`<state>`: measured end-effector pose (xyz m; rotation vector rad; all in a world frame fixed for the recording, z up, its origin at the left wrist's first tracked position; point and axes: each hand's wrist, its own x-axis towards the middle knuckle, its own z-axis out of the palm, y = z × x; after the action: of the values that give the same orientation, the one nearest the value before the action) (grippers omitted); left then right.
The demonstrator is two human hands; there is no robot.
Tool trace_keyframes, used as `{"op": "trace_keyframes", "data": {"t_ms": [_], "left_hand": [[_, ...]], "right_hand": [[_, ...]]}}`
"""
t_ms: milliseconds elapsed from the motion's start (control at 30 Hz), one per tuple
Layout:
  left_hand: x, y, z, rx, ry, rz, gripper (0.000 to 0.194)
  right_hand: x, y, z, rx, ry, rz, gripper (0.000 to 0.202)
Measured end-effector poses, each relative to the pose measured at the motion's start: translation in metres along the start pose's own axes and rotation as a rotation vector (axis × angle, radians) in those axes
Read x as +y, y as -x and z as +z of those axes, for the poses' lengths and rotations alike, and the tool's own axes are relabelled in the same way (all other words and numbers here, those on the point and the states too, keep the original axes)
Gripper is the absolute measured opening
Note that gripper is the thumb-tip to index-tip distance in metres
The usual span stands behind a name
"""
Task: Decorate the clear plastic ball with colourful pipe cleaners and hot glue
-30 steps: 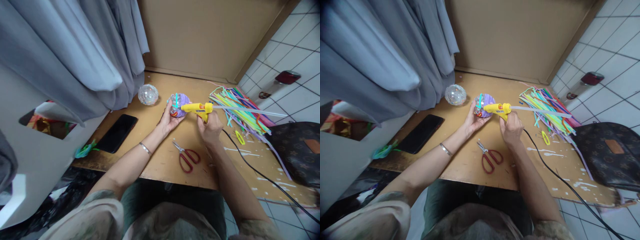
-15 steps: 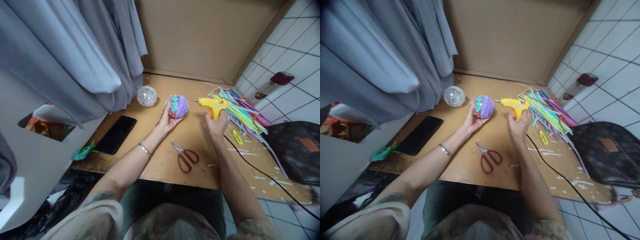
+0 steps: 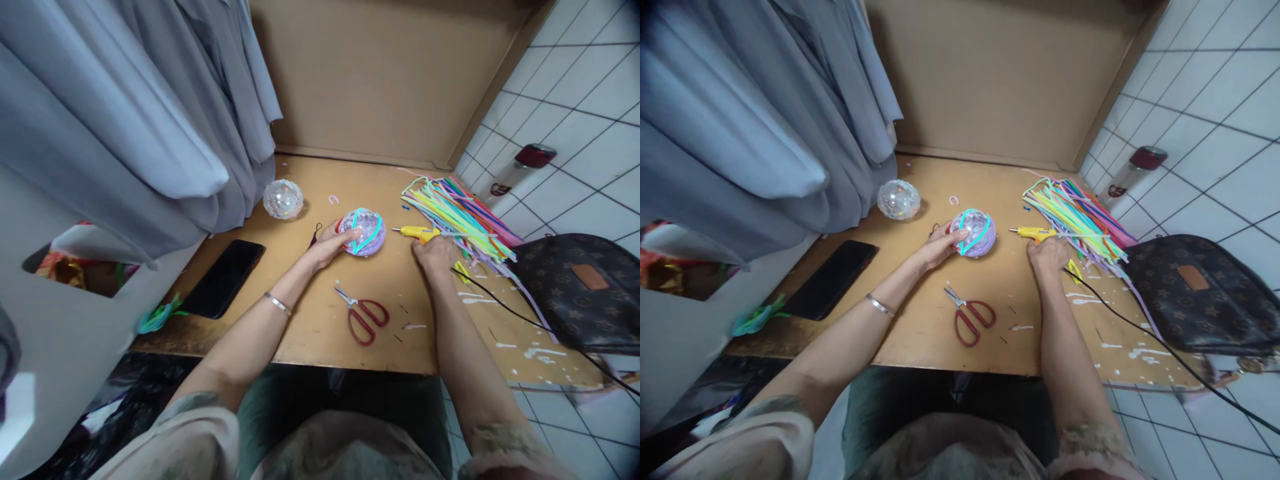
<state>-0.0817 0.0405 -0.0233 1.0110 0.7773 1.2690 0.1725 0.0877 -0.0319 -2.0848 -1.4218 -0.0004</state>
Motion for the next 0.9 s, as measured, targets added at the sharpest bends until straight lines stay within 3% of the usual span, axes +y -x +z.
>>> {"op": "trace_keyframes", "data": {"t_ms": [100,167,267,400,500,667,900], "left_hand": [[0.001,0.001,0.000,-0.013,-0.032,-0.011,0.067],[0.002,0.001,-0.001,-0.025,-0.046,-0.023,0.066],[0.003,0.001,-0.002,-0.062,-0.079,-0.039,0.070],[0.003,0.001,-0.003,-0.111,-0.146,-0.051,0.079],[0.004,0.002,-0.004,-0.167,-0.169,-0.060,0.078],[0.005,0.003,-0.004,-0.200,-0.172,-0.056,0.072],[0.000,0.001,-0.002,-0.129,-0.177,-0.032,0.073]], "right_hand": [[-0.008,0.004,-0.010,0.069,-0.033,-0.158,0.066],[-0.018,0.009,-0.018,0.002,-0.213,-0.322,0.077],[-0.034,0.018,-0.027,-0.297,-0.536,-0.567,0.091],[-0.048,0.030,-0.034,-0.627,-0.645,-0.745,0.108],[-0.051,0.035,-0.038,-0.726,-0.670,-0.818,0.098],[-0.054,0.041,-0.040,-0.755,-0.802,-0.797,0.062],[-0.059,0.045,-0.038,-0.726,-0.856,-0.778,0.056]]}}
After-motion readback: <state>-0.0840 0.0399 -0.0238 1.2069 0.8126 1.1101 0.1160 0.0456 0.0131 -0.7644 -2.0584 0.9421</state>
